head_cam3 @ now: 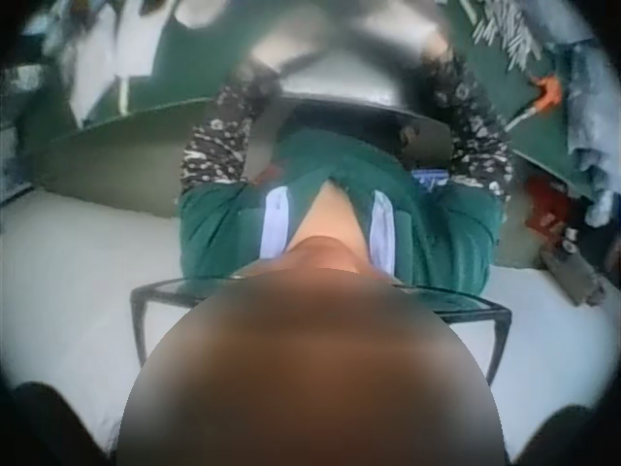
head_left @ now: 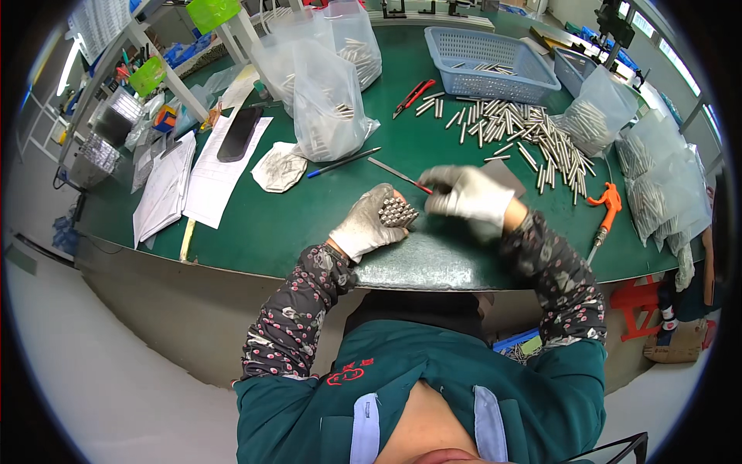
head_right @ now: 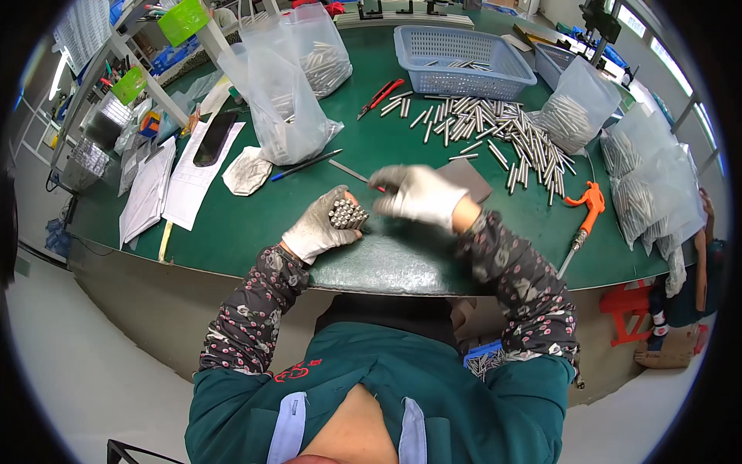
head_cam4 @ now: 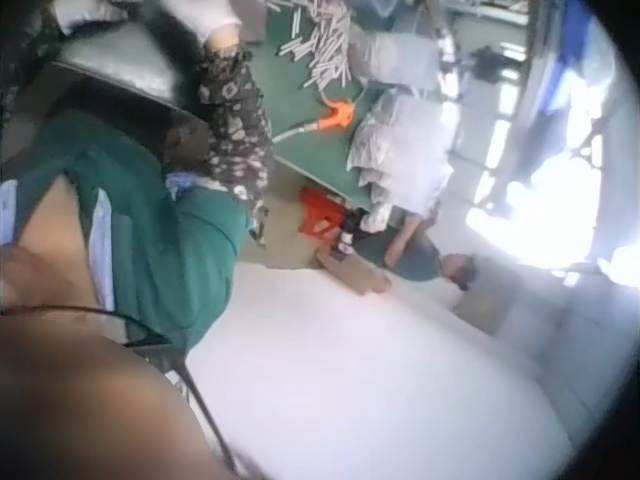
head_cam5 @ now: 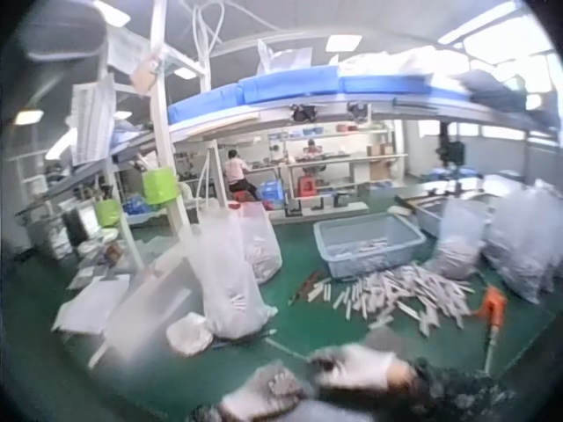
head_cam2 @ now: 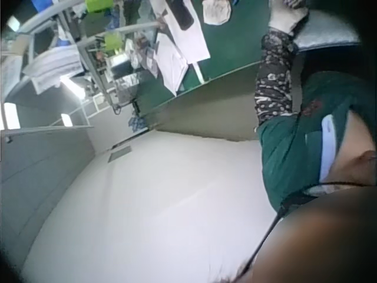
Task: Bundling and cleaning small metal pins at a factory workbench using an air gun.
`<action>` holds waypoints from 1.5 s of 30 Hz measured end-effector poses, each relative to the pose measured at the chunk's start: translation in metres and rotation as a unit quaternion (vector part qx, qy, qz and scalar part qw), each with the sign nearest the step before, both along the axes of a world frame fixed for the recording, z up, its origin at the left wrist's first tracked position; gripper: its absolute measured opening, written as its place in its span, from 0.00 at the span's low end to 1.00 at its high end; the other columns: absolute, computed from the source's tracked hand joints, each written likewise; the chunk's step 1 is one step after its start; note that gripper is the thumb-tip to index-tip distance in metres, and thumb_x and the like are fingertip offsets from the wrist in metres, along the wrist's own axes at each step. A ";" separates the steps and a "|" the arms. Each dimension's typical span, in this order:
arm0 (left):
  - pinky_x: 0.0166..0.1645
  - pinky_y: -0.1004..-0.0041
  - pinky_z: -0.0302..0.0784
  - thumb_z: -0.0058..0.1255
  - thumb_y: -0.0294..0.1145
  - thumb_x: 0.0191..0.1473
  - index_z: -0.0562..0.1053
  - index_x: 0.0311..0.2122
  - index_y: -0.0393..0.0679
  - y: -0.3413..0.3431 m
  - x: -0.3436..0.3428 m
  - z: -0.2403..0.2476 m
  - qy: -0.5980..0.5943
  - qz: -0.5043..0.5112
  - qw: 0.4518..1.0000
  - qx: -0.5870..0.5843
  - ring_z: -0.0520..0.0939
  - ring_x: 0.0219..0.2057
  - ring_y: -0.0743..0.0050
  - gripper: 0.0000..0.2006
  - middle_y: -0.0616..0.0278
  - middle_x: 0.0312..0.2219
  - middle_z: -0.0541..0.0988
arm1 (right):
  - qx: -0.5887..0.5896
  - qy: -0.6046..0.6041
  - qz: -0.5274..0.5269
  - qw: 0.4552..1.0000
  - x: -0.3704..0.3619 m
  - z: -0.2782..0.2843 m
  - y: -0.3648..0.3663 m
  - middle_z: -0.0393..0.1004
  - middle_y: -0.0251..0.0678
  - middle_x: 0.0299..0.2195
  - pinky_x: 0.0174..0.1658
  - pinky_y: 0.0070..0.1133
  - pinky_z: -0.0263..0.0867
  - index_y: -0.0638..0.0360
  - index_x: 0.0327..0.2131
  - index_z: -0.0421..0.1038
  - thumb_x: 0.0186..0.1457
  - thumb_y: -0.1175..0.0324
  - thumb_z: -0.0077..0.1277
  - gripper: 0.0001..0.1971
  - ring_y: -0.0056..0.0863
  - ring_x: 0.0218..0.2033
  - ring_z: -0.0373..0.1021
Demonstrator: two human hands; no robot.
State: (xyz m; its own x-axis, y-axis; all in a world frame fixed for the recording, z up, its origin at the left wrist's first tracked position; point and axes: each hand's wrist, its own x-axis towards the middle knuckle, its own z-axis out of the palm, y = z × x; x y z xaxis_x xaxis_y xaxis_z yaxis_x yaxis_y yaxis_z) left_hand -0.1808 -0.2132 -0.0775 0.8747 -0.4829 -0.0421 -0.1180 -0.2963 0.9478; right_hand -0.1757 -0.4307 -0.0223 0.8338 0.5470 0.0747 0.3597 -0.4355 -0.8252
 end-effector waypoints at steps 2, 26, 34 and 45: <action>0.41 0.80 0.69 0.61 0.17 0.32 0.64 0.40 0.42 0.000 0.006 -0.010 -0.023 -0.014 1.000 -0.005 0.71 0.34 0.84 0.26 0.70 0.31 0.70 | 0.006 0.066 -0.020 0.998 -0.015 -0.013 0.011 0.72 0.35 0.28 0.36 0.17 0.64 0.64 0.42 0.67 0.45 0.64 0.56 0.21 0.21 0.30 0.68; 0.41 0.80 0.69 0.60 0.19 0.31 0.66 0.38 0.43 0.005 -0.006 0.003 -0.004 -0.035 0.987 -0.158 0.71 0.34 0.84 0.24 0.69 0.32 0.71 | 0.105 -0.001 -0.109 0.988 -0.032 -0.036 0.050 0.74 0.42 0.30 0.36 0.22 0.66 0.61 0.39 0.70 0.46 0.61 0.55 0.18 0.32 0.32 0.72; 0.43 0.80 0.69 0.59 0.18 0.30 0.64 0.42 0.43 0.005 -0.005 0.006 -0.036 -0.024 0.991 -0.125 0.72 0.36 0.82 0.28 0.69 0.33 0.70 | 0.104 -0.005 -0.121 0.987 -0.033 -0.034 0.052 0.71 0.34 0.29 0.37 0.16 0.64 0.65 0.39 0.69 0.47 0.67 0.56 0.16 0.17 0.31 0.66; 0.41 0.79 0.70 0.61 0.20 0.31 0.65 0.40 0.43 0.003 -0.002 0.003 -0.065 -0.008 0.993 -0.095 0.72 0.36 0.83 0.25 0.68 0.34 0.72 | 0.079 -0.001 -0.141 0.987 -0.033 -0.024 0.052 0.73 0.39 0.30 0.37 0.20 0.65 0.63 0.37 0.71 0.47 0.65 0.54 0.14 0.26 0.31 0.70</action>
